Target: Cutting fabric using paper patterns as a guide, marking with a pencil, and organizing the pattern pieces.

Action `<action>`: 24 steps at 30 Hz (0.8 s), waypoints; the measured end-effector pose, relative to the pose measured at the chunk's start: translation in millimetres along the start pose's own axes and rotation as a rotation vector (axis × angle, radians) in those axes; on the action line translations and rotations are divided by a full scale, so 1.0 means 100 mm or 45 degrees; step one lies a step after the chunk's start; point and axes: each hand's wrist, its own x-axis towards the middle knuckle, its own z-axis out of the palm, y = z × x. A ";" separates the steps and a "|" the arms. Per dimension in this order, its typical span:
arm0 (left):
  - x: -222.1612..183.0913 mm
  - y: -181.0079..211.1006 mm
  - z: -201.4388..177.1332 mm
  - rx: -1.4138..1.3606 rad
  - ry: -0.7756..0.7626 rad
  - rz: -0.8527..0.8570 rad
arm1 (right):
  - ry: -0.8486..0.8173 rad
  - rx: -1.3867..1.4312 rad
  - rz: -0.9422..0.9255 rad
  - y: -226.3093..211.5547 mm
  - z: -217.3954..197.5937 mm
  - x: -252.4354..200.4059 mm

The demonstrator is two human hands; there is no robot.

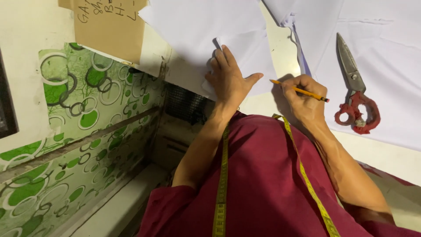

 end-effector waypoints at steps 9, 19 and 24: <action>0.01 0.02 -0.05 -0.064 -0.028 -0.012 | 0.036 -0.036 0.015 0.00 0.01 -0.02; -0.11 -0.11 0.37 -0.110 0.193 0.673 | 0.021 0.079 0.146 -0.08 -0.30 -0.03; -0.09 -0.28 0.92 -0.115 0.373 1.043 | -0.029 -0.035 0.137 0.07 -0.17 0.08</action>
